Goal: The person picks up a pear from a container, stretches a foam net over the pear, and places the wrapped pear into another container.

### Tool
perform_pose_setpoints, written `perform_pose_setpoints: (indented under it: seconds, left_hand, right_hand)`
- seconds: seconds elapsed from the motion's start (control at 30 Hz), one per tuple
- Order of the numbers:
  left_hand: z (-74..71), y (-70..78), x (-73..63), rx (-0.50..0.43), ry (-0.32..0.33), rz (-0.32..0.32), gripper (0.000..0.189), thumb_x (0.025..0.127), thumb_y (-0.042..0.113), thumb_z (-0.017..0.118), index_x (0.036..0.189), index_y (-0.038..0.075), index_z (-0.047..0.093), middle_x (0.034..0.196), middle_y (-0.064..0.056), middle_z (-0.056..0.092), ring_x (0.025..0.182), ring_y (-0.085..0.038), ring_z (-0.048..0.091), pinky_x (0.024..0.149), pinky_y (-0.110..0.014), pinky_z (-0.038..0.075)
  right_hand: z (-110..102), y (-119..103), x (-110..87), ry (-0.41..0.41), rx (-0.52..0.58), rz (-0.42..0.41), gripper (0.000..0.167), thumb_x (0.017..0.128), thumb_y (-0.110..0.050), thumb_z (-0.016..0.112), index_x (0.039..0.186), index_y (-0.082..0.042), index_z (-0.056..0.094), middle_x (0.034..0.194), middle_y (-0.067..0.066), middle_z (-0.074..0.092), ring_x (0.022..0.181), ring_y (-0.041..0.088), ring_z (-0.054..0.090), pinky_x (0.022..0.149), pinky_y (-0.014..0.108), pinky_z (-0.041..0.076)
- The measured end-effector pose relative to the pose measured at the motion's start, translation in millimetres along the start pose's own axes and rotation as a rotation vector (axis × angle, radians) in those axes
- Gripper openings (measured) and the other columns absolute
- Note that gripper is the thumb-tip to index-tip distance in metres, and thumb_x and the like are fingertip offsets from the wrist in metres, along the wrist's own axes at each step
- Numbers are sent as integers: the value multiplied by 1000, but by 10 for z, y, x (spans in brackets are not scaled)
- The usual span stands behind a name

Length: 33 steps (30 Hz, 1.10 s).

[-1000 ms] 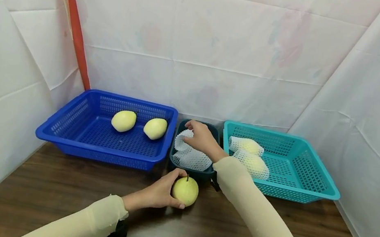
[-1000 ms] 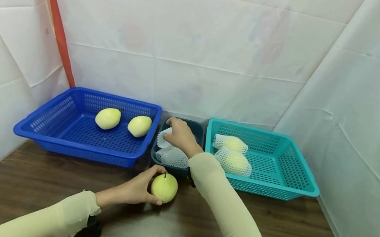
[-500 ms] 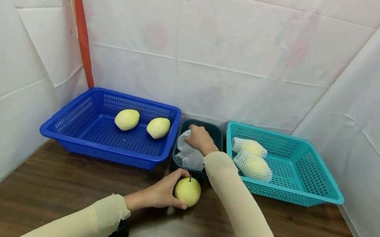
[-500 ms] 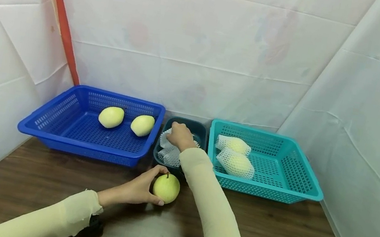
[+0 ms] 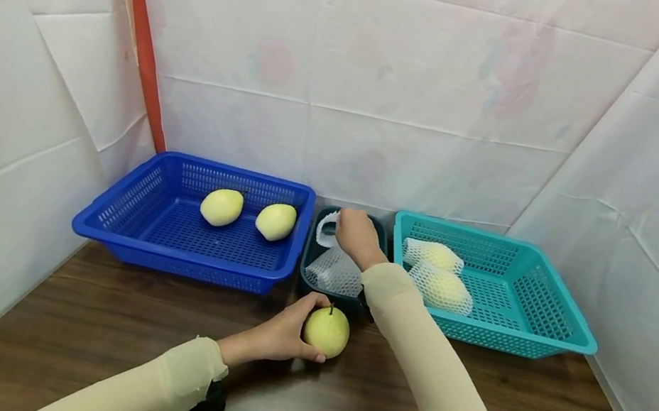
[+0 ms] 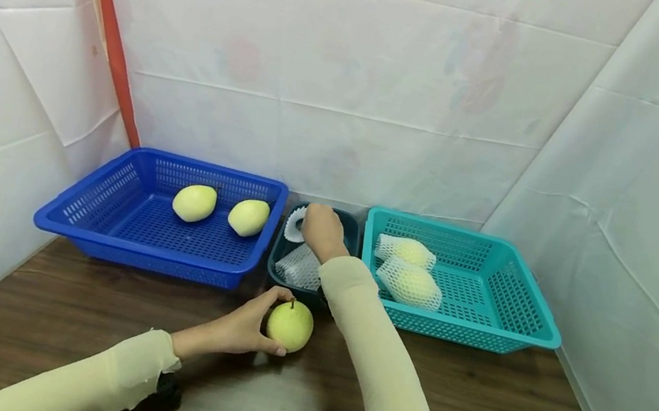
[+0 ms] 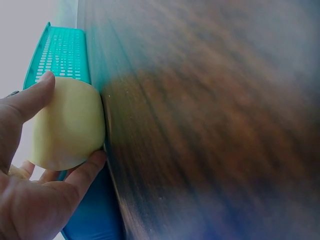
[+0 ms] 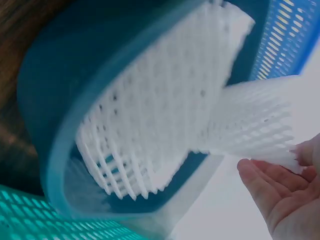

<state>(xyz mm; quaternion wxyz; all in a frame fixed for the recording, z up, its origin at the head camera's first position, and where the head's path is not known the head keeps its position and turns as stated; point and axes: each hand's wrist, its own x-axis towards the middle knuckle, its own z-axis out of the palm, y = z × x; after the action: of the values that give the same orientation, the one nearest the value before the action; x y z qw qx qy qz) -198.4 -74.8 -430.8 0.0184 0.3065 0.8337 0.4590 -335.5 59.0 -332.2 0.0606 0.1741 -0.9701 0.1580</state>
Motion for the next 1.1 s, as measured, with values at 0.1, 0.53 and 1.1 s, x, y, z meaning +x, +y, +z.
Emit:
perform_pose_setpoints:
  seconds: [0.1,0.53,1.1]
  left_hand:
    - [4,-6,-6,3,3,-3,74,69,16,87,126,5,40,123,-10,49,110,-22,50,91,-42,42]
    - [2,-13,-5,-14,11,-12,74,68,15,87,125,3,41,125,-14,48,112,-25,49,92,-45,41]
    - [6,-10,15,-3,1,-33,75,68,16,87,125,2,40,125,-15,48,112,-25,49,93,-45,41]
  right_hand:
    - [-99,15,-38,30,46,-14,35,103,-10,37,71,-8,50,57,4,39,47,14,37,47,27,33]
    - [-593,115,-328,110,272,-83,35,102,-13,40,68,-10,43,56,3,34,47,16,30,51,30,31]
    - [-1004,146,-952,151,347,-113,28,100,-17,47,77,-4,56,52,2,32,45,17,28,49,32,31]
